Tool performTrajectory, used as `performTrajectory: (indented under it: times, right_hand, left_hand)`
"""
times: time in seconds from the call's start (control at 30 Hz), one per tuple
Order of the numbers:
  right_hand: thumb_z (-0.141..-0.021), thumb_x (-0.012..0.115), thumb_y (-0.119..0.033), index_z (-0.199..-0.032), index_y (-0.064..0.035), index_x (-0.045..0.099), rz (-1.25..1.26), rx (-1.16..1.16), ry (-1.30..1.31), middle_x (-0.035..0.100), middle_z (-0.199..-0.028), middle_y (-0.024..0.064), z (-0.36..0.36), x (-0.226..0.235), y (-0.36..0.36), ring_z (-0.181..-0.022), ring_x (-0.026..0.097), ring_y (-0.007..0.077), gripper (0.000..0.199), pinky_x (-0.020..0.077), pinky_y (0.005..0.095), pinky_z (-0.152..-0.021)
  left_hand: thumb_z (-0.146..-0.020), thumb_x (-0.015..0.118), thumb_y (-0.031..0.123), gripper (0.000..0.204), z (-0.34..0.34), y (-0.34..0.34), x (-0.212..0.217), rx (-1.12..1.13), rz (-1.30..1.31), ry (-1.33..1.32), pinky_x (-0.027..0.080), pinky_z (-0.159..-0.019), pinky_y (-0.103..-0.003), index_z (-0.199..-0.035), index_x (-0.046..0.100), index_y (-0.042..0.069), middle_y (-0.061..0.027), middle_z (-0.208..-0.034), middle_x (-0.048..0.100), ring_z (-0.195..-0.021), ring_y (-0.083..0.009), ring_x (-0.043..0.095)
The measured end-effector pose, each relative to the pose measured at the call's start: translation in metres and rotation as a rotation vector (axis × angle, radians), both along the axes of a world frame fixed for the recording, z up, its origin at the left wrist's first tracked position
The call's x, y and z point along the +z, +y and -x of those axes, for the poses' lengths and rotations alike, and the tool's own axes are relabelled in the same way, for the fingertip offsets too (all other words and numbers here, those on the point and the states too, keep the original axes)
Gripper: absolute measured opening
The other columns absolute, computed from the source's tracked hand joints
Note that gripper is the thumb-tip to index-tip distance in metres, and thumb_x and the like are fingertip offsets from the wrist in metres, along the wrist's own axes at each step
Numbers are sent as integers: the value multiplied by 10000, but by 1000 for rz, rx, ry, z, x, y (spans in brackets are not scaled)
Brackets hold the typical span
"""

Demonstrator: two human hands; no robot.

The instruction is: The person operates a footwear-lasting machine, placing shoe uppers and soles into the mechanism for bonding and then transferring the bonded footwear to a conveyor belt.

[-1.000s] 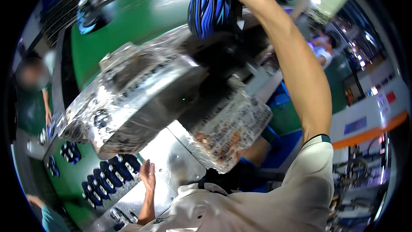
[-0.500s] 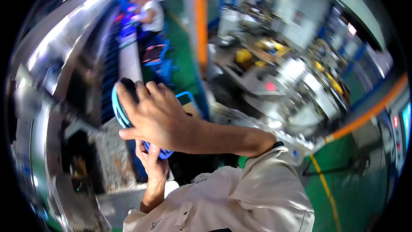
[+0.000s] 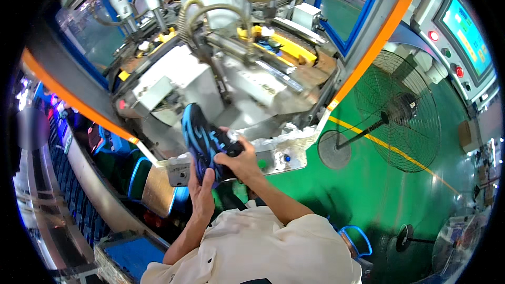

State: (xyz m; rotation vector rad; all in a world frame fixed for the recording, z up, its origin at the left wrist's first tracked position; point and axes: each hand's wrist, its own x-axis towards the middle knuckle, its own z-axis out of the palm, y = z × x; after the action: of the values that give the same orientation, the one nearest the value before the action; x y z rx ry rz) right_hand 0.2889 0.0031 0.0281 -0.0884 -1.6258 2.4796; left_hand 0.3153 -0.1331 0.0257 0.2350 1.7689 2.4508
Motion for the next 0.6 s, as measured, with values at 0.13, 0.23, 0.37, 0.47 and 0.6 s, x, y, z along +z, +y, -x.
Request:
performTrajectory:
  times: [0.13,0.23,0.37,0.47,0.6]
  right_hand:
    - [-666,700,73,-1244,-3,500,62,-310,107,581,-1129,58,9,-9,72,-986,560,138,617,435,311,-912]
    - [-674,673,69,-1272,-4,478,31,-471,111,578,-1131,74,15,-15,132,-1000,565,165,633,432,320,-920]
    - [-661,661,-18,-1286,23,463,-29,-650,50,555,-1172,95,2,6,195,-1051,547,189,656,412,323,-948]
    - [-661,690,-106,-1273,45,464,-267,-786,49,545,-1181,106,0,16,228,-1055,543,195,670,397,311,-951]
    - [-677,733,-175,-1267,60,456,-353,-886,-20,540,-1171,125,7,37,249,-1040,542,196,693,414,307,-926]
  left_hand:
    - [-937,521,200,647,35,44,9,-343,64,114,268,-1044,-283,-1425,181,-56,-150,-1400,352,-1267,-191,354]
    - [-935,531,253,628,92,87,21,-330,160,53,283,-1044,-286,-1389,253,-81,-175,-1378,384,-1274,-208,375]
    - [-903,575,284,643,224,170,-5,-226,117,-16,349,-1013,-313,-1356,309,-86,-181,-1365,426,-1243,-213,434]
    - [-853,627,279,686,324,228,-25,-75,353,89,407,-949,-341,-1336,322,-101,-238,-1325,454,-1191,-248,495]
    - [-807,650,337,799,426,277,-86,165,951,-81,413,-961,-419,-1368,267,-83,-266,-1295,452,-1184,-363,476]
